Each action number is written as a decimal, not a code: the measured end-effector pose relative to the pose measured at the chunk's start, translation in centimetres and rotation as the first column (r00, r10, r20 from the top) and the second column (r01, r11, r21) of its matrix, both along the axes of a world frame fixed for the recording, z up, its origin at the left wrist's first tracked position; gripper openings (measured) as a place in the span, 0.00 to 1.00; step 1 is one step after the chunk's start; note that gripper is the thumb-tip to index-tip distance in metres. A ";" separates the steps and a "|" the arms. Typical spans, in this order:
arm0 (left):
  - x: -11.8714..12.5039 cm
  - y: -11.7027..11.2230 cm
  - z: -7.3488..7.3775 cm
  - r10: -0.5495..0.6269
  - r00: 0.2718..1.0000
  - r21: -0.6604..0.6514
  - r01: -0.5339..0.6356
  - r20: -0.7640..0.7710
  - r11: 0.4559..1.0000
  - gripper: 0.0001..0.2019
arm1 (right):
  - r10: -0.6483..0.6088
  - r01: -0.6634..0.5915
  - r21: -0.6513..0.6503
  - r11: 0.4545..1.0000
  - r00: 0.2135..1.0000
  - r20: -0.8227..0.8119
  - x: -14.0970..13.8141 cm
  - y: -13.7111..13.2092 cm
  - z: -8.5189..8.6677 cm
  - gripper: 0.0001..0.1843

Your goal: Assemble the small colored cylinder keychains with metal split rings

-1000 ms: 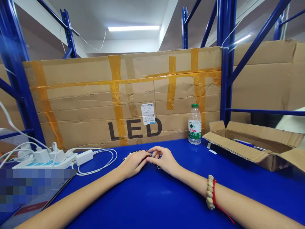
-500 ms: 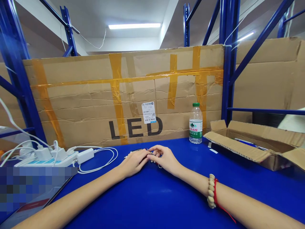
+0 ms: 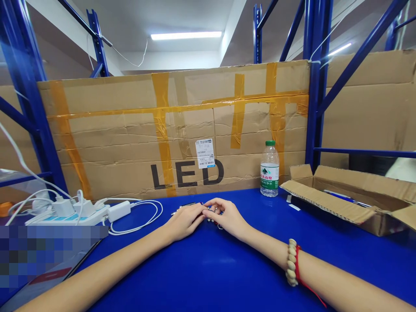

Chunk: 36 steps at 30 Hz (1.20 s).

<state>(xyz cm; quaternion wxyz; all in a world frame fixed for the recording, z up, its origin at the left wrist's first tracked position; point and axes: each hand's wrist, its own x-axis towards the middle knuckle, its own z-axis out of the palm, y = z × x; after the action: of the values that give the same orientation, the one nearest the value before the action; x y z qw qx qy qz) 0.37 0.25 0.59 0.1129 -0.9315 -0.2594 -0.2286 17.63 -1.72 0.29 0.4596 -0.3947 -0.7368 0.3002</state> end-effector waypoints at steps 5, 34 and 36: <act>0.0 0.2 -0.1 -0.004 1.000 -0.019 0.004 0.000 1.000 0.11 | 0.006 -0.006 -0.021 1.000 1.000 0.001 0.1 0.2 -0.2 0.22; 0.0 0.4 -0.2 -0.015 1.000 0.003 0.015 -0.005 1.000 0.11 | -0.058 0.053 -0.075 0.996 0.996 -0.062 0.3 0.6 -0.6 0.23; 0.0 0.4 -0.3 -0.008 1.000 0.010 0.008 -0.013 1.000 0.11 | -0.092 0.086 -0.077 0.993 0.993 -0.078 0.3 0.6 -0.6 0.23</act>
<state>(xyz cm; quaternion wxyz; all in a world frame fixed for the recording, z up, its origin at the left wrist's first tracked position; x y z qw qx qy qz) 0.41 0.68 0.26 0.1182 -0.9334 -0.2540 -0.2243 17.91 -1.09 -0.31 0.4873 -0.4313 -0.6875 0.3224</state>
